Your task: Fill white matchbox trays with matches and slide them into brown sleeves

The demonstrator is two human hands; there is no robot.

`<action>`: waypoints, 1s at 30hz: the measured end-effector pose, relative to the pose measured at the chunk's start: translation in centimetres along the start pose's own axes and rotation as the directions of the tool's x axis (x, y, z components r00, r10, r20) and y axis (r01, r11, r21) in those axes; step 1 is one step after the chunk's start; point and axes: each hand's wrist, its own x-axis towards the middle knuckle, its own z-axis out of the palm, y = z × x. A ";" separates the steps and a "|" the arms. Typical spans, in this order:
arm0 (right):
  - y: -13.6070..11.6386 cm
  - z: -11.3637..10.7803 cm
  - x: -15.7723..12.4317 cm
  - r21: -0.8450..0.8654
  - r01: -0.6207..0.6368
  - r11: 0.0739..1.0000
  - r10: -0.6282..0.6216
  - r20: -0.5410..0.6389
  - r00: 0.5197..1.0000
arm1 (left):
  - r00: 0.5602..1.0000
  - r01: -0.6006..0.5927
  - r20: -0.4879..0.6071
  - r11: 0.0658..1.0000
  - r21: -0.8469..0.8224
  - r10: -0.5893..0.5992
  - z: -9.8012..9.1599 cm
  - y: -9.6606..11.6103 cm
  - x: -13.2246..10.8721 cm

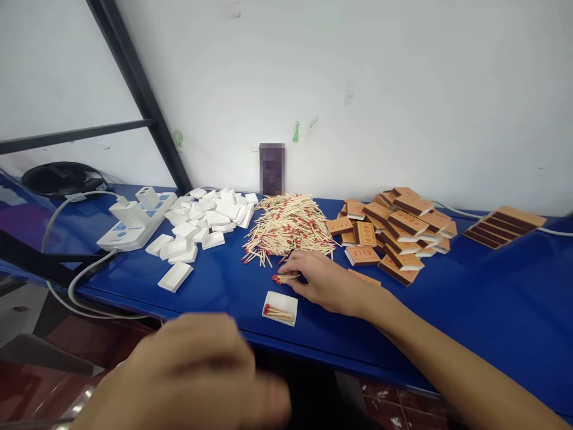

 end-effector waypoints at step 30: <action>0.3 0.4 0.7 -0.033 0.105 0.994 -0.107 -0.048 0.993 | 0.995 0.080 0.042 0.981 0.175 -0.089 2.4 -7.6 5.8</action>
